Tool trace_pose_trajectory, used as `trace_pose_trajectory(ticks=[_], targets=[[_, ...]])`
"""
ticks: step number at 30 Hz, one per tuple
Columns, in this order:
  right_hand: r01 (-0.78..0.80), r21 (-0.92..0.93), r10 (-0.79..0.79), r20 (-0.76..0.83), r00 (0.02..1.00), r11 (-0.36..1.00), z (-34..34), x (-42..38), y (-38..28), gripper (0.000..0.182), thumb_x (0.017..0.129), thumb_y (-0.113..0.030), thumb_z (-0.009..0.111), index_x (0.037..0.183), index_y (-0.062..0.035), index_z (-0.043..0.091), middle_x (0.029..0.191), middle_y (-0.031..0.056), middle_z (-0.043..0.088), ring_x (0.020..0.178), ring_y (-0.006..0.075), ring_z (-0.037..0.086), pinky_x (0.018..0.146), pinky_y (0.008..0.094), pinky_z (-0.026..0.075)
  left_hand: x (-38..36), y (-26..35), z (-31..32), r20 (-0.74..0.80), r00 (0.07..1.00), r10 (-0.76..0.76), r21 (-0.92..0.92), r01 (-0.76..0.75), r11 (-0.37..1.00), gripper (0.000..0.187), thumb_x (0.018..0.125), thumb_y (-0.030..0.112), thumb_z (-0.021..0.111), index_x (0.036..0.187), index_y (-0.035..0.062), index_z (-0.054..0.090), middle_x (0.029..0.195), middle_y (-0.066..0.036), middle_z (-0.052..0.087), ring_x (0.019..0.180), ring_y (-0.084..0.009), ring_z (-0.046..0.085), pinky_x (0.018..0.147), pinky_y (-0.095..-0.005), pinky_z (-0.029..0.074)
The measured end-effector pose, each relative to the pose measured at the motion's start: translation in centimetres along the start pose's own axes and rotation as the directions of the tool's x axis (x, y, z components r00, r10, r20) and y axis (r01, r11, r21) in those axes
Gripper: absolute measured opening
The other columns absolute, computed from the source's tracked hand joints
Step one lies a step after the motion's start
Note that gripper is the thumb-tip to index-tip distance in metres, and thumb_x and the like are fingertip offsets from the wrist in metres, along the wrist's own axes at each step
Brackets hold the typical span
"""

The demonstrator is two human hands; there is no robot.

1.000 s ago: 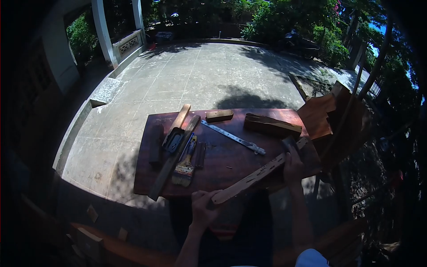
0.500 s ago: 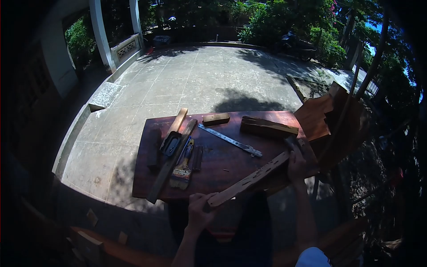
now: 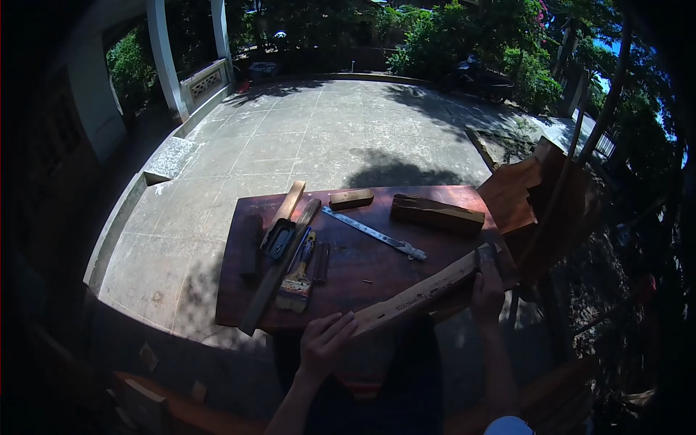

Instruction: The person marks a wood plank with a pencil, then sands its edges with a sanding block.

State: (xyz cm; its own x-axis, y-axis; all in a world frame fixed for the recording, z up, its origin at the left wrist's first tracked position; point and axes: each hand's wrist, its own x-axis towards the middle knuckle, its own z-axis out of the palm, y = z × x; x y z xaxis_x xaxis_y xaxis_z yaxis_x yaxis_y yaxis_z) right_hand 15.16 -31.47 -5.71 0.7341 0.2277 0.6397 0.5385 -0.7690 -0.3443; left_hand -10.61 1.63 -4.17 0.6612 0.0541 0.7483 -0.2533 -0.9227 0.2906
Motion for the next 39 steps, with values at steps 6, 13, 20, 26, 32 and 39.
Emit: trace_pose_trajectory(ticks=[6,13,20,26,32,39], targets=[[0.046,0.025,-0.048,0.071,0.996,0.999,0.7,0.1,0.6,0.044,0.11,-0.016,0.057,0.146,0.0072,0.062,0.15,0.0284,0.063,0.144,0.0446,0.058,0.119,0.052,0.047,-0.5,0.0,0.3,0.005,1.0,-0.01,-0.029,0.01,1.0,0.033,0.08,0.008,0.081,0.113,0.0084,0.082,0.124,-0.008,0.082,0.11,-0.0257,0.077,0.089,-0.0402,0.059],[0.161,-0.077,-0.15,0.138,0.979,0.984,-0.1,2.0,0.7,0.04,0.11,-0.014,0.055,0.144,0.005,0.065,0.151,0.0258,0.063,0.144,0.0427,0.058,0.121,0.0518,0.045,-0.4,-0.2,0.7,0.032,0.997,-0.071,-0.094,0.073,0.993,0.044,0.078,0.017,0.093,0.119,0.008,0.08,0.132,-0.011,0.078,0.113,-0.0282,0.076,0.097,-0.0445,0.058],[0.22,0.099,-0.238,0.246,0.94,0.97,-0.2,3.9,1.7,0.041,0.114,-0.018,0.05,0.145,0.0029,0.065,0.15,0.0222,0.065,0.145,0.0406,0.058,0.122,0.0493,0.046,-1.0,-1.3,1.7,0.01,0.989,-0.147,-0.216,0.145,0.965,0.048,0.08,0.02,0.095,0.125,0.0118,0.079,0.136,-0.012,0.076,0.111,-0.0277,0.076,0.105,-0.0504,0.054],[-0.017,0.051,0.004,0.246,0.969,0.999,0.4,4.4,0.7,0.042,0.113,-0.02,0.051,0.146,0.0038,0.063,0.147,0.0272,0.065,0.141,0.0447,0.059,0.117,0.0495,0.047,-1.1,-0.8,2.2,-0.02,0.982,-0.185,-0.211,0.177,0.961,0.047,0.079,0.021,0.095,0.123,0.0131,0.08,0.133,-0.011,0.077,0.11,-0.0281,0.076,0.103,-0.0489,0.054],[-0.161,0.125,0.122,0.273,0.954,0.979,-0.8,4.9,0.2,0.042,0.114,-0.018,0.05,0.147,0.0036,0.062,0.149,0.03,0.063,0.137,0.0454,0.062,0.114,0.0494,0.051,-1.3,-0.6,1.9,-0.007,0.978,-0.21,-0.2,0.204,0.958,0.047,0.077,0.02,0.096,0.122,0.0144,0.081,0.132,-0.009,0.078,0.11,-0.0282,0.075,0.102,-0.048,0.054],[0.162,-0.118,-0.129,0.252,0.959,0.98,0.2,0.1,-5.2,0.04,0.111,-0.02,0.056,0.138,0.0069,0.066,0.137,0.0288,0.07,0.137,0.045,0.062,0.118,0.0517,0.048,-0.9,-0.4,1.7,-0.012,0.976,-0.216,-0.205,0.209,0.956,0.047,0.077,0.019,0.096,0.122,0.0143,0.081,0.132,-0.009,0.077,0.111,-0.0284,0.075,0.102,-0.0476,0.054]])
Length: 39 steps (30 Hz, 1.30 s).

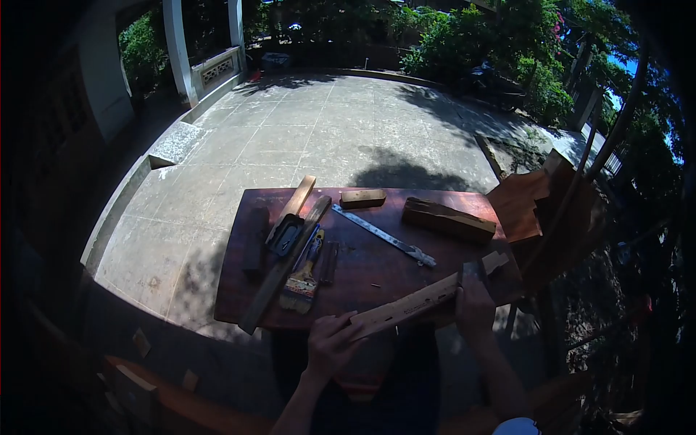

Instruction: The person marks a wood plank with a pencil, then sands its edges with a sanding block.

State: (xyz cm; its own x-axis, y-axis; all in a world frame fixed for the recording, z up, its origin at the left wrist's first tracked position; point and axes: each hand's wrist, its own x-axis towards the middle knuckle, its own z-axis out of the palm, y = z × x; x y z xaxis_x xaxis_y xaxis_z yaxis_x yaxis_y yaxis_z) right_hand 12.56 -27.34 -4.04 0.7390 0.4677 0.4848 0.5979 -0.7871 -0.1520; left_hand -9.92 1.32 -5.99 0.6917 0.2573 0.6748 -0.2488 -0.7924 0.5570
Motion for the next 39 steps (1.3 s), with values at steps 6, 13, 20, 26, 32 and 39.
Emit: trace_pose_trajectory(ticks=[6,13,20,26,32,39], targets=[[0.112,0.012,-0.112,0.06,0.992,0.994,-0.8,2.3,0.1,0.043,0.109,-0.02,0.057,0.141,0.0081,0.062,0.151,0.0267,0.062,0.145,0.0446,0.055,0.122,0.0523,0.044,-0.4,-0.3,0.3,0.012,0.999,-0.031,-0.005,0.031,1.0,0.048,0.074,0.018,0.098,0.12,0.0131,0.083,0.132,-0.011,0.078,0.116,-0.03,0.073,0.104,-0.0481,0.054],[0.113,0.146,-0.129,0.101,0.986,0.983,-1.7,3.1,0.1,0.045,0.11,-0.022,0.057,0.146,0.0041,0.061,0.157,0.0251,0.058,0.15,0.0408,0.051,0.123,0.0498,0.043,-0.3,-0.3,0.1,0.0,1.0,0.01,0.003,-0.01,1.0,0.046,0.08,0.021,0.095,0.123,0.0143,0.081,0.132,-0.009,0.077,0.111,-0.0294,0.074,0.103,-0.0474,0.054],[-0.195,0.077,0.2,-0.066,0.978,0.978,3.8,4.5,9.8,0.046,0.113,-0.021,0.048,0.151,0.0032,0.058,0.16,0.0274,0.054,0.153,0.0448,0.046,0.127,0.053,0.037,-0.3,-0.4,0.4,-0.016,1.0,0.014,-0.021,-0.015,1.0,0.047,0.079,0.021,0.095,0.123,0.0147,0.081,0.132,-0.009,0.077,0.111,-0.0298,0.074,0.102,-0.0476,0.054],[-0.139,0.242,0.139,0.016,0.99,0.96,2.1,3.7,7.4,0.047,0.115,-0.021,0.046,0.155,0.0,0.055,0.158,0.0286,0.055,0.15,0.045,0.05,0.123,0.0507,0.041,-0.2,-0.3,0.2,-0.013,1.0,0.003,-0.002,-0.003,1.0,0.048,0.078,0.02,0.096,0.123,0.0145,0.081,0.132,-0.01,0.078,0.11,-0.0294,0.075,0.101,-0.0476,0.054],[-0.168,0.063,0.172,-0.073,0.982,0.984,3.9,3.5,5.6,0.048,0.114,-0.021,0.045,0.155,0.0037,0.054,0.159,0.0275,0.054,0.154,0.0416,0.047,0.128,0.0495,0.038,-0.2,-0.2,0.6,-0.013,1.0,-0.006,-0.018,0.006,1.0,0.05,0.073,0.016,0.097,0.12,0.0124,0.082,0.132,-0.01,0.078,0.115,-0.0314,0.073,0.104,-0.0482,0.053],[-0.377,0.384,0.397,0.029,0.917,0.843,1.1,5.0,7.9,0.048,0.114,-0.022,0.048,0.154,0.0042,0.055,0.154,0.0265,0.059,0.15,0.0429,0.051,0.124,0.0489,0.04,0.0,0.0,0.3,-0.007,1.0,0.011,0.014,-0.011,1.0,0.046,0.078,0.021,0.096,0.122,0.0145,0.081,0.131,-0.009,0.078,0.108,-0.0292,0.075,0.101,-0.0472,0.053]])
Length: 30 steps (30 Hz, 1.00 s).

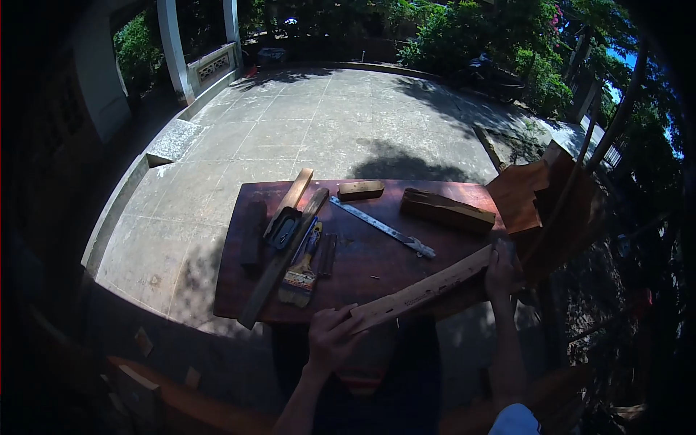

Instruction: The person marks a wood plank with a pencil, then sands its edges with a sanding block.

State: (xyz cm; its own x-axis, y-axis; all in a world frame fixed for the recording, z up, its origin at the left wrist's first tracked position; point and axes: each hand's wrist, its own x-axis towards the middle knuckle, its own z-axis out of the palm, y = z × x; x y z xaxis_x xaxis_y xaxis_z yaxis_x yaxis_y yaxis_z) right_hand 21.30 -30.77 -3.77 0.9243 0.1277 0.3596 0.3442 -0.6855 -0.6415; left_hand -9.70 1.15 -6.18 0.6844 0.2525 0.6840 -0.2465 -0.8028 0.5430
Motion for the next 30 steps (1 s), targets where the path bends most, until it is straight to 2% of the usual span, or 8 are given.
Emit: trace_pose_trajectory(ticks=[1,4,7,11,14,18,25,30], targets=[[0.054,-0.072,-0.06,-0.08,0.995,0.996,1.0,-0.3,-0.2,0.047,0.114,-0.022,0.049,0.152,0.004,0.056,0.151,0.0274,0.061,0.146,0.0447,0.054,0.122,0.0498,0.043,0.0,0.0,0.2,-0.002,1.0,0.004,-0.003,-0.004,1.0,0.046,0.078,0.021,0.096,0.122,0.0145,0.081,0.131,-0.009,0.078,0.108,-0.029,0.075,0.101,-0.0472,0.053],[0.3,-0.136,-0.303,0.004,0.953,0.944,3.5,-5.9,-3.7,0.047,0.114,-0.022,0.048,0.152,0.0048,0.056,0.15,0.0286,0.061,0.144,0.0456,0.055,0.121,0.0494,0.043,0.0,-0.2,0.3,-0.008,1.0,0.003,-0.008,-0.003,1.0,0.048,0.077,0.02,0.096,0.122,0.014,0.082,0.132,-0.01,0.078,0.11,-0.0294,0.074,0.102,-0.0472,0.053],[0.38,-0.078,-0.367,0.141,0.919,0.922,2.1,-7.6,-6.7,0.046,0.115,-0.02,0.046,0.152,0.0047,0.055,0.15,0.0297,0.06,0.145,0.046,0.054,0.122,0.0497,0.042,-0.4,-0.2,0.0,0.003,1.0,-0.018,-0.014,0.018,1.0,0.049,0.075,0.019,0.097,0.121,0.0129,0.082,0.132,-0.011,0.078,0.114,-0.0305,0.074,0.103,-0.0474,0.052],[-0.047,0.002,0.047,-0.011,0.999,0.999,1.6,-1.8,-2.9,0.046,0.114,-0.018,0.044,0.152,0.0062,0.056,0.153,0.0306,0.058,0.147,0.0468,0.052,0.124,0.0521,0.04,-0.2,-0.2,0.2,-0.004,1.0,0.005,-0.015,-0.005,1.0,0.046,0.078,0.02,0.095,0.122,0.0143,0.082,0.132,-0.01,0.078,0.111,-0.028,0.075,0.102,-0.0466,0.053],[0.171,-0.104,-0.174,-0.019,0.985,0.98,4.1,-6.5,-6.8,0.047,0.113,-0.017,0.048,0.15,0.0102,0.055,0.154,0.0318,0.057,0.148,0.0491,0.05,0.125,0.0536,0.039,-0.2,-0.1,0.3,-0.017,1.0,0.008,-0.009,-0.008,1.0,0.045,0.079,0.021,0.095,0.123,0.0152,0.081,0.133,-0.009,0.078,0.11,-0.0267,0.075,0.102,-0.0463,0.053],[0.525,-0.003,-0.5,0.304,0.811,0.851,3.2,-16.0,-15.7,0.047,0.109,-0.014,0.055,0.148,0.0144,0.056,0.155,0.0316,0.057,0.15,0.0502,0.048,0.126,0.0562,0.038,-0.2,-0.1,0.1,-0.015,1.0,0.004,0.001,-0.004,1.0,0.046,0.079,0.021,0.095,0.123,0.0151,0.081,0.132,-0.009,0.078,0.11,-0.0267,0.075,0.103,-0.0463,0.053],[0.102,-0.027,-0.103,-0.03,0.994,0.994,2.6,-6.3,-7.9,0.047,0.111,-0.016,0.051,0.148,0.0118,0.057,0.152,0.0326,0.058,0.15,0.0475,0.049,0.126,0.0508,0.04,-0.3,-0.1,0.3,-0.01,1.0,-0.021,-0.02,0.021,1.0,0.049,0.075,0.018,0.096,0.122,0.0133,0.081,0.132,-0.012,0.078,0.115,-0.0303,0.074,0.105,-0.0489,0.052],[0.41,-0.066,-0.394,0.176,0.902,0.91,4.7,-14.6,-15.8,0.045,0.112,-0.014,0.05,0.15,0.0097,0.057,0.155,0.0312,0.057,0.149,0.0476,0.05,0.126,0.0518,0.039,-0.3,0.2,0.3,-0.008,1.0,-0.029,-0.01,0.029,1.0,0.052,0.075,0.017,0.097,0.124,0.0112,0.081,0.132,-0.012,0.078,0.117,-0.0309,0.074,0.106,-0.0489,0.052]])
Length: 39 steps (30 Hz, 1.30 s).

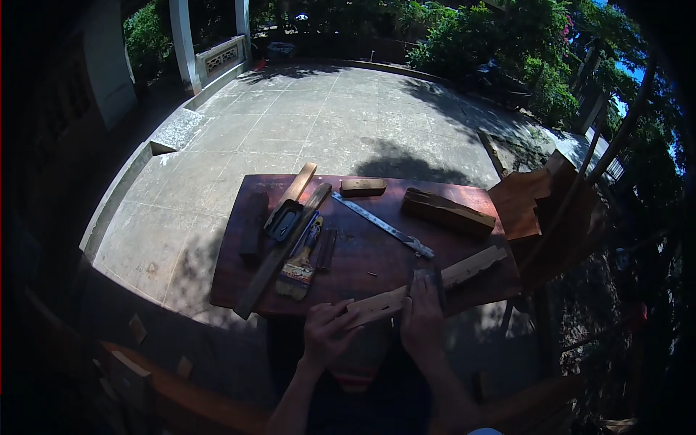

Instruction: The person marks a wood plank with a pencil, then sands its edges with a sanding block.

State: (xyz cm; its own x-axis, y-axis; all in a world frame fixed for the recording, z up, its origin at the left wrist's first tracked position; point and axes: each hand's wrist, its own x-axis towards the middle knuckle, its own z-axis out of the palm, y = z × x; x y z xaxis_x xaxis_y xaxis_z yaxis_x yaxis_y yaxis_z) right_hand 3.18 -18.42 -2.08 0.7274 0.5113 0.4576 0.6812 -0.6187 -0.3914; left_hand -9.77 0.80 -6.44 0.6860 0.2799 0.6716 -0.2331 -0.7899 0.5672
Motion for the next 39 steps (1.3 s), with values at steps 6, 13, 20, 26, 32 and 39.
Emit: trace_pose_trajectory(ticks=[6,13,20,26,32,39], targets=[[0.077,0.092,-0.08,0.024,0.997,0.993,-0.3,0.1,2.2,0.044,0.109,-0.014,0.055,0.146,0.0107,0.06,0.15,0.0303,0.061,0.147,0.0465,0.053,0.124,0.0528,0.042,-0.3,-0.2,0.2,-0.012,1.0,-0.005,0.026,0.005,1.0,0.061,0.078,0.019,0.095,0.133,0.0039,0.075,0.127,-0.013,0.079,0.114,-0.0291,0.076,0.104,-0.0475,0.054],[-0.158,-0.023,0.156,-0.094,0.983,0.987,0.1,0.9,2.7,0.044,0.11,-0.015,0.053,0.146,0.0108,0.059,0.153,0.0295,0.059,0.148,0.0446,0.051,0.123,0.0524,0.042,0.0,0.1,0.2,-0.003,1.0,-0.031,0.022,0.031,0.999,0.063,0.076,0.02,0.097,0.133,0.0037,0.076,0.127,-0.014,0.08,0.116,-0.0315,0.076,0.106,-0.0486,0.053],[0.045,0.254,-0.073,0.101,0.992,0.966,-1.1,-1.1,-1.0,0.042,0.11,-0.013,0.055,0.147,0.0053,0.062,0.153,0.0277,0.061,0.148,0.0421,0.055,0.122,0.0507,0.044,0.0,-0.2,0.1,0.025,1.0,-0.006,0.02,0.006,1.0,0.065,0.075,0.019,0.097,0.134,0.0024,0.075,0.125,-0.014,0.08,0.113,-0.0304,0.076,0.106,-0.0478,0.053],[-0.136,0.073,0.143,-0.099,0.985,0.988,-0.1,1.5,4.4,0.043,0.11,-0.015,0.056,0.145,0.0081,0.061,0.151,0.0281,0.062,0.146,0.0443,0.055,0.123,0.0516,0.043,0.0,0.2,0.4,0.015,0.999,-0.03,0.023,0.03,0.999,0.066,0.075,0.018,0.097,0.135,0.0023,0.074,0.125,-0.013,0.08,0.113,-0.0288,0.077,0.106,-0.0463,0.051],[0.159,0.2,-0.173,0.055,0.983,0.967,1.0,-2.4,-4.1,0.042,0.11,-0.014,0.054,0.147,0.0062,0.062,0.153,0.0268,0.061,0.145,0.0447,0.056,0.122,0.0521,0.044,0.1,0.3,0.3,0.018,1.0,-0.017,0.047,0.017,0.999,0.064,0.076,0.02,0.096,0.134,0.0036,0.075,0.125,-0.011,0.08,0.11,-0.026,0.077,0.104,-0.0434,0.05],[-0.124,0.008,0.124,-0.13,0.984,0.992,-0.5,2.2,5.5,0.043,0.109,-0.015,0.056,0.144,0.0091,0.061,0.15,0.0283,0.062,0.146,0.0439,0.054,0.122,0.0506,0.045,0.1,0.5,0.4,0.006,1.0,-0.024,0.023,0.024,0.999,0.063,0.077,0.019,0.096,0.133,0.0003,0.075,0.124,-0.014,0.081,0.111,-0.0283,0.077,0.105,-0.0453,0.051]])
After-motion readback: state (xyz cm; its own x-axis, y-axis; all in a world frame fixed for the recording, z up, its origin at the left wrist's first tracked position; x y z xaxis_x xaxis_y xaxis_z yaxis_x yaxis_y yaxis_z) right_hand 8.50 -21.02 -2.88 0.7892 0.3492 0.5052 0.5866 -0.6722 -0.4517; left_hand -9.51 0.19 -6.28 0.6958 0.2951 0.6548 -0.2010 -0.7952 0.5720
